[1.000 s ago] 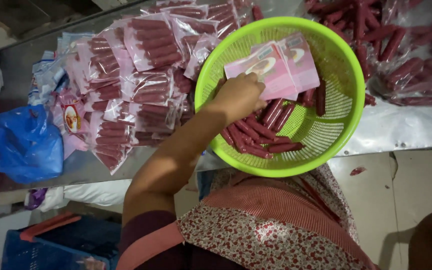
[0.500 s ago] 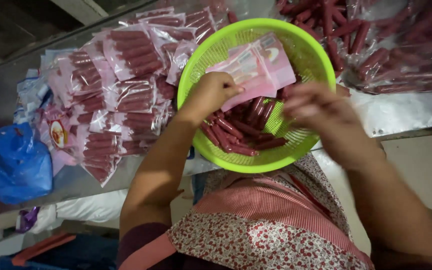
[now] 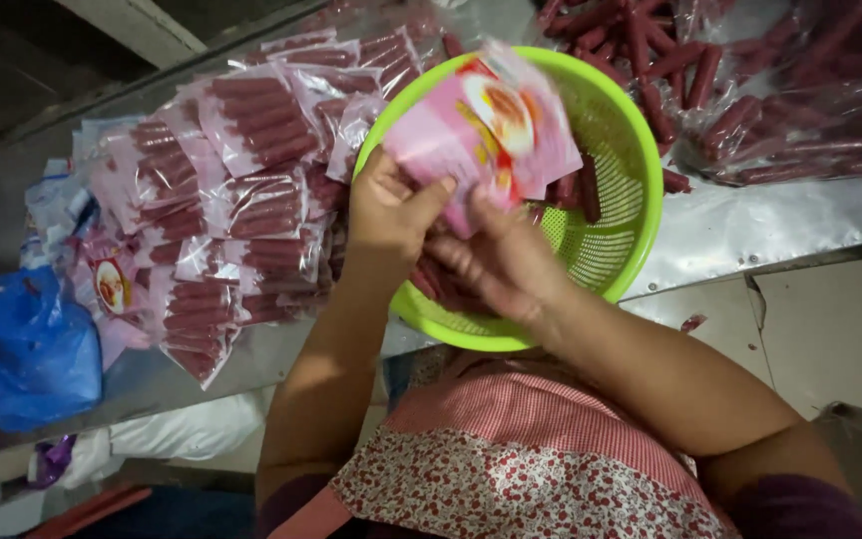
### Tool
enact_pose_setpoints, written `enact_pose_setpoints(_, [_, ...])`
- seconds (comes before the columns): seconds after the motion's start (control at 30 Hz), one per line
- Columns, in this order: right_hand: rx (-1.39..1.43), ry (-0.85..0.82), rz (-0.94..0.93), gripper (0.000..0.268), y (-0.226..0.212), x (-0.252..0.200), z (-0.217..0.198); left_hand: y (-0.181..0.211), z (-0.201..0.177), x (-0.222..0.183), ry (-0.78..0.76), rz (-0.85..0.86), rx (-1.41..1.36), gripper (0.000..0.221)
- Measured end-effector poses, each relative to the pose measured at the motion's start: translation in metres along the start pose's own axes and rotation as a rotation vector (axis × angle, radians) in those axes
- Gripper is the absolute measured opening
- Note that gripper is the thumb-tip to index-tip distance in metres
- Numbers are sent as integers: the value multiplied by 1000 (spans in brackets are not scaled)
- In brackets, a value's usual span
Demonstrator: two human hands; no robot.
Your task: Manually picking up small sausages from a basket and placing them into plastic bags for packaging.
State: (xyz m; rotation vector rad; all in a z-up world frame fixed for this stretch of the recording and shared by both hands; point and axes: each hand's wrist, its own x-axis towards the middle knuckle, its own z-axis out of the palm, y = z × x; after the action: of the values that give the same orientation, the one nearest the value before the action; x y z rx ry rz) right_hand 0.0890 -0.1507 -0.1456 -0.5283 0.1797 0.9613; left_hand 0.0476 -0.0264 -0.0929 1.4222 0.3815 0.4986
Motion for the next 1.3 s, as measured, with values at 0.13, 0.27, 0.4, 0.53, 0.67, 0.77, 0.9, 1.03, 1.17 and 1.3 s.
enact_pose_setpoints(0.13, [-275, 106, -324, 38, -29, -2, 2, 22, -9, -2, -109, 110, -138, 43])
enact_pose_setpoints(0.27, [-699, 119, -267, 5, -69, -23, 24, 7, -27, 15, -254, -148, -420, 35])
enact_pose_setpoints(0.4, [-206, 1, -139, 85, -83, -24, 21, -15, -11, 20, -231, 57, -575, 28])
enact_pose_setpoints(0.53, [-259, -99, -80, 54, -63, -27, 17, -16, 6, 12, -159, 70, -573, 22])
enact_pose_setpoints(0.67, [-215, 55, -222, 22, -64, -18, 12, -23, 11, 9, -150, 29, -450, 25])
enact_pose_setpoints(0.77, [-341, 6, -419, 28, -74, -9, -6, -28, 3, 11, -116, -32, -393, 38])
enact_pose_setpoints(0.9, [-559, -126, -637, 28, -91, -10, -16, -18, -6, 11, 50, 210, 77, 66])
enact_pose_setpoints(1.03, [-619, -61, -576, 30, -100, -9, -26, 17, 5, -7, -20, 431, 348, 38])
enact_pose_setpoints(1.17, [-565, -104, -555, 8, -99, -2, -35, 30, 23, -12, -306, 335, 364, 19])
enact_pose_setpoints(1.3, [-565, -166, -495, 12, -96, -4, -39, 37, 34, -12, -386, 229, 408, 24])
